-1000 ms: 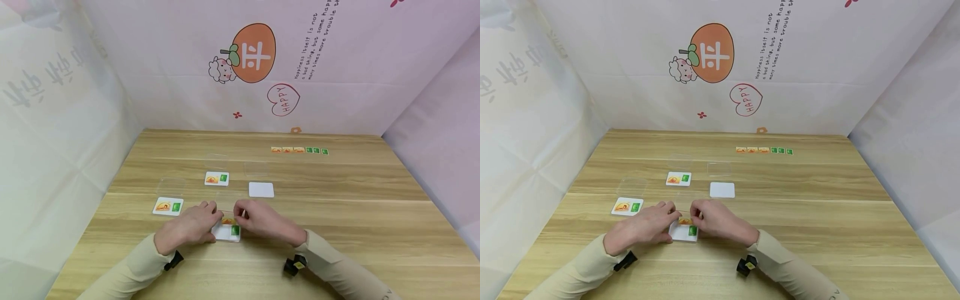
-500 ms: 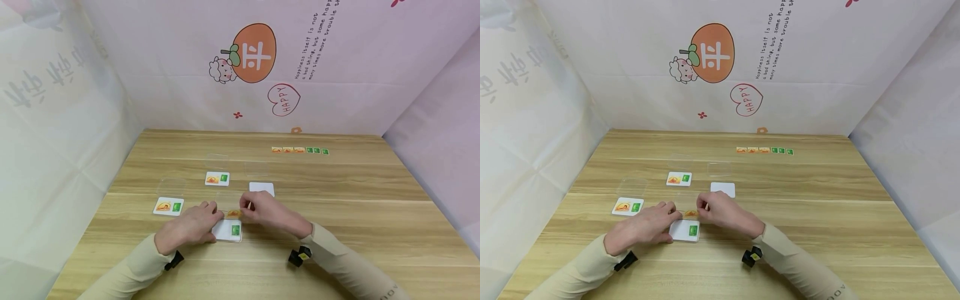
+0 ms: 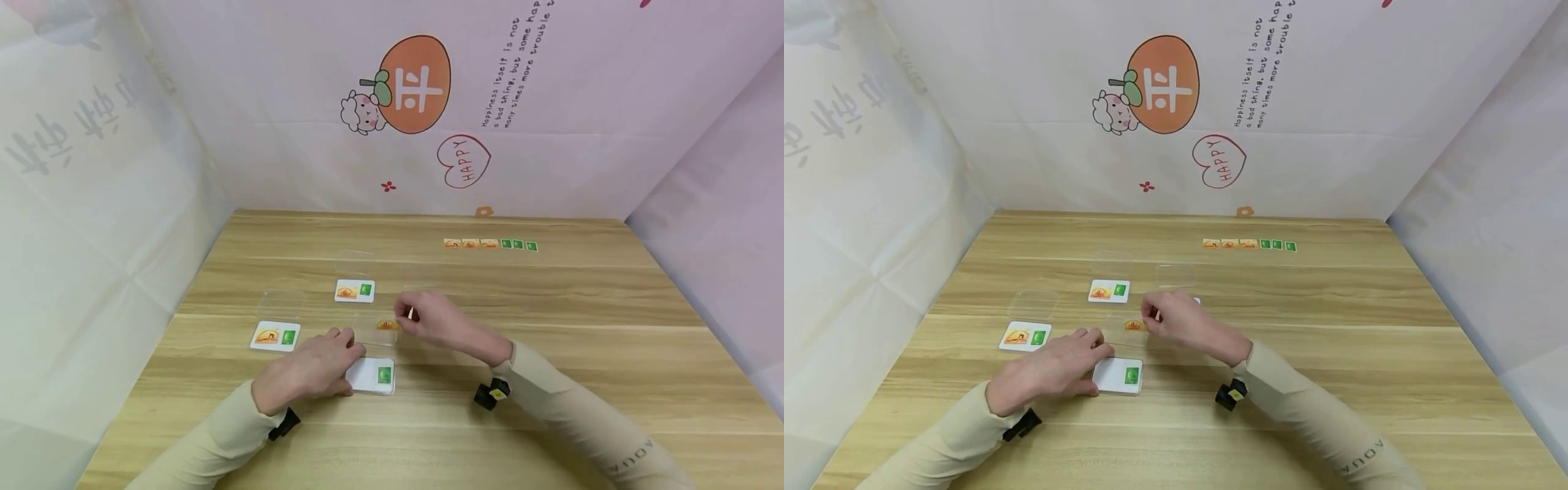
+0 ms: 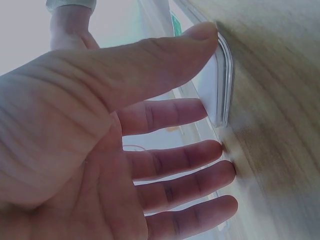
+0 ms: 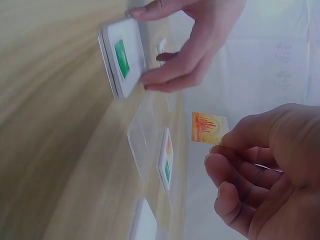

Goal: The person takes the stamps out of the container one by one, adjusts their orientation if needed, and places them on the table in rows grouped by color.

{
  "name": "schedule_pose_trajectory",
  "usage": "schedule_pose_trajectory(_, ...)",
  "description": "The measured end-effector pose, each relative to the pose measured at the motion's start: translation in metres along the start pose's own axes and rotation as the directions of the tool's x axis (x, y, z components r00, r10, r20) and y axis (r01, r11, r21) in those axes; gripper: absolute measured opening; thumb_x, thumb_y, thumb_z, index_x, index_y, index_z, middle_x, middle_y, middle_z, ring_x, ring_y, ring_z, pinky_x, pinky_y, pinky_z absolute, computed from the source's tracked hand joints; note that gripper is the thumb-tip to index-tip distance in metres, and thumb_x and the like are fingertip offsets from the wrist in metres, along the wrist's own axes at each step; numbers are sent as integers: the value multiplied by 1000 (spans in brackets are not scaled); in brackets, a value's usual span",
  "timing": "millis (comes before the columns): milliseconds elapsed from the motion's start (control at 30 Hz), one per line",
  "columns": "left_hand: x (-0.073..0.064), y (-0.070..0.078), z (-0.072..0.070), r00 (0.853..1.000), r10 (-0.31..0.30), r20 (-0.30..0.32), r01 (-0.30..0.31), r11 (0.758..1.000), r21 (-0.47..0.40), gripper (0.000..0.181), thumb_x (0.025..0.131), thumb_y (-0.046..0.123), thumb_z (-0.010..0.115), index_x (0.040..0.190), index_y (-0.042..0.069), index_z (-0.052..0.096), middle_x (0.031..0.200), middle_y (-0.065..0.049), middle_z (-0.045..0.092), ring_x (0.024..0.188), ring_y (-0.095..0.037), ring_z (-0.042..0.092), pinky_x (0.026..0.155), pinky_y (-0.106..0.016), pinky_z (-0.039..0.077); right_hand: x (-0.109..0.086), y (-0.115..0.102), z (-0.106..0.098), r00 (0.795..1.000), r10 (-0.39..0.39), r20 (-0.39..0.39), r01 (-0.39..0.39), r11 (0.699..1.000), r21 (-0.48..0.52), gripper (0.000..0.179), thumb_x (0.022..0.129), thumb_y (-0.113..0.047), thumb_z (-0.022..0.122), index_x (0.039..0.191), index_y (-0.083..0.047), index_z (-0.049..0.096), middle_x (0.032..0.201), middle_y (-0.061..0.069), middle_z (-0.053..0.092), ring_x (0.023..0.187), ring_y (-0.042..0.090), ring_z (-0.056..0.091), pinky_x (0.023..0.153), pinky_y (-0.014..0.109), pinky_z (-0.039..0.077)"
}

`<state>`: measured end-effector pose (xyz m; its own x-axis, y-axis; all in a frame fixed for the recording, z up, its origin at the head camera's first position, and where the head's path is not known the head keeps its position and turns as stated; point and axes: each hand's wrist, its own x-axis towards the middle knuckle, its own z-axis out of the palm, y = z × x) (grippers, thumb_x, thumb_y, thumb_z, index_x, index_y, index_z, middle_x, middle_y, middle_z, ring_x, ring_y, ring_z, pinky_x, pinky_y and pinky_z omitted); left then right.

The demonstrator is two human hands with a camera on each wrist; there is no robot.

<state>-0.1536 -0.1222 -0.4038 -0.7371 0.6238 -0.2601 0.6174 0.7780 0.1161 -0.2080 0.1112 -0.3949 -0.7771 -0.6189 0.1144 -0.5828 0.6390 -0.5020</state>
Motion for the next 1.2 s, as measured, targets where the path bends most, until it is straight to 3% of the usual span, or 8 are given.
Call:
schedule_pose_trajectory(333, 1, 0, 0, 1000, -8, 10, 8, 1000, -4, 49, 81, 39, 79, 120, 15, 62, 108, -2, 55, 92, -16, 49, 74, -31, 47, 10, 18, -11, 1000, 12, -15, -11, 998, 68, 6, 91, -8, 66, 87, -12, 63, 76, -2, 62, 67, 8, 53, 57, 20, 45)
schedule_pose_trajectory(1200, -1, -2, 0, 1000, 1, 2, -1, 1000, -27, 50, 81, 38, 80, 121, 15, 62, 107, -2, 54, 92, -16, 48, 74, -30, 46, 47, 68, -22, 996, 94, 0, -94, 993, 78, 4, 92, -9, 62, 90, -6, 63, 84, 5, 65, 75, 14, 55, 64, 25, 46)
